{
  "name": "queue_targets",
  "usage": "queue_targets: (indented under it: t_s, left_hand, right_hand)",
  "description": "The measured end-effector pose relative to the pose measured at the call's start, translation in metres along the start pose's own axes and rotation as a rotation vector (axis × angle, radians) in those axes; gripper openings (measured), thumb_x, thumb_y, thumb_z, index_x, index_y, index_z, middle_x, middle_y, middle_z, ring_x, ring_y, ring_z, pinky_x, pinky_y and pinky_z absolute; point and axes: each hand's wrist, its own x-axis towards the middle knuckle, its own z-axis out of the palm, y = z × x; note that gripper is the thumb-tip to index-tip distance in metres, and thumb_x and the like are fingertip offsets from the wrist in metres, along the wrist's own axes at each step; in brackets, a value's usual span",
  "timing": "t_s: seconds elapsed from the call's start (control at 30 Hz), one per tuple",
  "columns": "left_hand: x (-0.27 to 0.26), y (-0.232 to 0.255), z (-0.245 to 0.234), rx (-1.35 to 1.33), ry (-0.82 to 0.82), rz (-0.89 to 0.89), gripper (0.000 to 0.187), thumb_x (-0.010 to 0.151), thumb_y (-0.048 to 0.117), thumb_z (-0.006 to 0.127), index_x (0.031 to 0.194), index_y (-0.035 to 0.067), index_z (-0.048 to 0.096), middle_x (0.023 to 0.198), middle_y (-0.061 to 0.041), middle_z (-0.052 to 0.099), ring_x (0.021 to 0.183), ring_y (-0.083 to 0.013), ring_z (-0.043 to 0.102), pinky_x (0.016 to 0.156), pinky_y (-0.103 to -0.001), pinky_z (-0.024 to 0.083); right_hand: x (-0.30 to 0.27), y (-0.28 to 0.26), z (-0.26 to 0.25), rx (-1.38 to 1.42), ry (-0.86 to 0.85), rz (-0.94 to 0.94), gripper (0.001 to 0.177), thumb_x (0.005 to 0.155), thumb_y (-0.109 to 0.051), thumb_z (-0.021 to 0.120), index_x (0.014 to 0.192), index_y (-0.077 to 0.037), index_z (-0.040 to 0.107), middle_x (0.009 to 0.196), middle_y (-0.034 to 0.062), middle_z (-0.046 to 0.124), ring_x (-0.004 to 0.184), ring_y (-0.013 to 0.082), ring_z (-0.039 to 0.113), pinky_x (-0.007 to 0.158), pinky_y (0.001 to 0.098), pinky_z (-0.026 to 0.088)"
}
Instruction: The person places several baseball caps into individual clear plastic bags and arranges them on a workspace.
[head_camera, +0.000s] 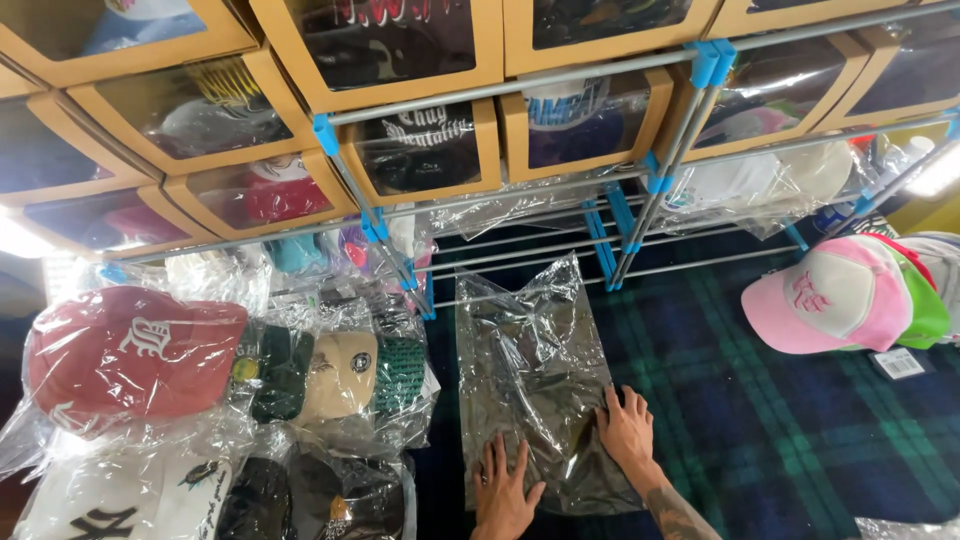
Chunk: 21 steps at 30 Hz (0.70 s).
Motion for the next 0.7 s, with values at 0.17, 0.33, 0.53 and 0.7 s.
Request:
queue_targets:
  t_s: [0.17,0.33,0.53,0.7]
  left_hand:
    - [0.024,0.021,-0.03,-0.196,0.015,0.033,0.075,0.105,0.063,0.035,0.165,0.02,0.019,0.169,-0.02,0.003,0.154,-0.0431,0.01,0.119,-0.059,0.02]
    - [0.122,0.084,-0.062,-0.281,0.3,0.344,0.065,0.104,0.051,0.047,0.159,0.018,0.035,0.167,-0.02,0.02,0.149,-0.0449,0.023,0.116,-0.061,0.028]
    - [0.273,0.246,-0.075,-0.512,0.224,0.661,0.059,0.104,0.042,0.053,0.151,0.007,0.049,0.15,-0.028,0.047,0.139,-0.0425,0.046,0.115,-0.05,0.039]
    - [0.38,0.361,-0.011,-0.614,-0.163,0.369,0.068,0.099,0.062,0.054,0.152,0.02,0.052,0.143,-0.017,0.063,0.135,-0.0306,0.058,0.113,-0.043,0.047]
  right_hand:
    - [0.024,0.008,-0.009,0.178,-0.073,0.095,0.06,0.097,-0.046,0.059,0.15,-0.021,0.046,0.147,0.0208,0.048,0.133,0.0493,0.046,0.098,0.0651,0.047]
    - [0.085,0.058,-0.043,0.425,0.141,0.249,0.062,0.096,-0.043,0.063,0.148,-0.012,0.05,0.132,0.0248,0.057,0.119,0.0493,0.055,0.098,0.0584,0.047]
    - [0.135,0.187,-0.091,0.717,0.391,0.805,0.06,0.093,-0.054,0.065,0.142,-0.019,0.059,0.12,0.0138,0.07,0.114,0.0318,0.067,0.101,0.0474,0.052]
    - [0.14,0.303,-0.062,0.886,0.469,1.237,0.07,0.088,-0.063,0.071,0.143,-0.022,0.059,0.121,0.0084,0.075,0.118,0.0298,0.07,0.097,0.0484,0.056]
